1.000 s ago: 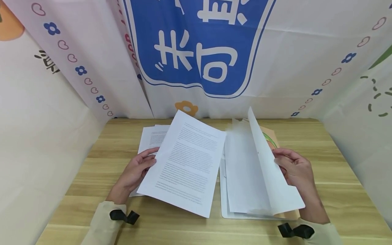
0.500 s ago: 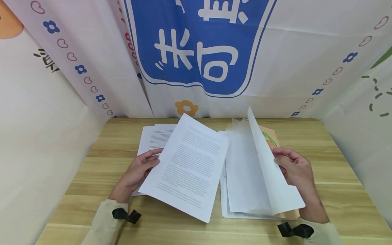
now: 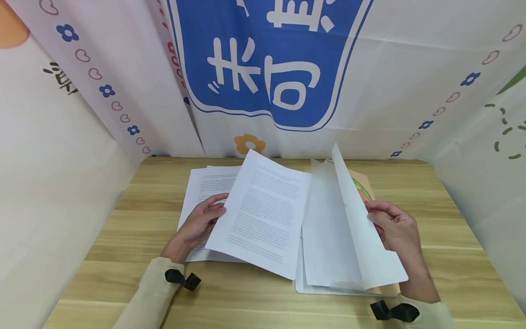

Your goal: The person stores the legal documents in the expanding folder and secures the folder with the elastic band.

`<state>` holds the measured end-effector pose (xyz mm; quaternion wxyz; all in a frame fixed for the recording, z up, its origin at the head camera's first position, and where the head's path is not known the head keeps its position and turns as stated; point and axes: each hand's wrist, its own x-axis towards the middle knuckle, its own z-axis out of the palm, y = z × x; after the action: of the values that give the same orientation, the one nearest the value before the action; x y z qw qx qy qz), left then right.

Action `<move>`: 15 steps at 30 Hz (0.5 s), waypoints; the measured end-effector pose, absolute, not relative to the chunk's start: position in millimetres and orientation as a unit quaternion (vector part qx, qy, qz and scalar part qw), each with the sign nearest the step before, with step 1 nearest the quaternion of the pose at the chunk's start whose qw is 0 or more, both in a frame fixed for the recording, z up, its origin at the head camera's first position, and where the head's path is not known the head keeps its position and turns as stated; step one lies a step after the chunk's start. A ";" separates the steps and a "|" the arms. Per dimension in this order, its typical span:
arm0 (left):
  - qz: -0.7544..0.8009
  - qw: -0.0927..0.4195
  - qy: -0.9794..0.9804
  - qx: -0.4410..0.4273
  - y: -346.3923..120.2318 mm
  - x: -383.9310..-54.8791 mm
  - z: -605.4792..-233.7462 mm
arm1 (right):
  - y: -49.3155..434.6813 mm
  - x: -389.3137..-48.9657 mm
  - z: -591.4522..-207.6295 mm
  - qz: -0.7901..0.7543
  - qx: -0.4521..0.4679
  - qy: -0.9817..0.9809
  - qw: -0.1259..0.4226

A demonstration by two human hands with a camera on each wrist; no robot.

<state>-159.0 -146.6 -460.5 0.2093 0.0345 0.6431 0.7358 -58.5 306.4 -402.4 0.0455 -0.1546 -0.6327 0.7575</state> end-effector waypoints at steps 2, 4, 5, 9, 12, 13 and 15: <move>0.738 0.210 0.640 0.032 -144.7 -158.4 -461.5 | 305.0 -58.2 -402.5 0.756 -0.156 -0.634 0.047; 0.743 0.210 0.635 0.031 -144.4 -157.4 -461.7 | 303.2 -58.0 -403.0 0.756 -0.160 -0.633 0.049; 0.744 0.208 0.634 0.032 -144.9 -157.0 -461.3 | 302.5 -58.1 -403.4 0.756 -0.161 -0.633 0.050; 0.756 0.202 0.622 0.038 -147.5 -155.5 -458.0 | 301.5 -58.5 -404.4 0.750 -0.162 -0.639 0.051; 0.767 0.204 0.607 0.046 -147.6 -155.9 -456.0 | 301.4 -58.7 -404.5 0.749 -0.163 -0.640 0.052; 0.770 0.207 0.602 0.048 -147.0 -156.4 -455.9 | 301.3 -58.7 -404.4 0.750 -0.164 -0.639 0.052; 0.773 0.213 0.596 0.049 -145.1 -157.7 -457.0 | 300.9 -58.6 -404.4 0.751 -0.163 -0.638 0.051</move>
<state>-157.7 -145.1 -457.0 0.2131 0.0490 0.5959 0.7727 -58.6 300.9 -404.4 0.0514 -0.1631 -0.6377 0.7511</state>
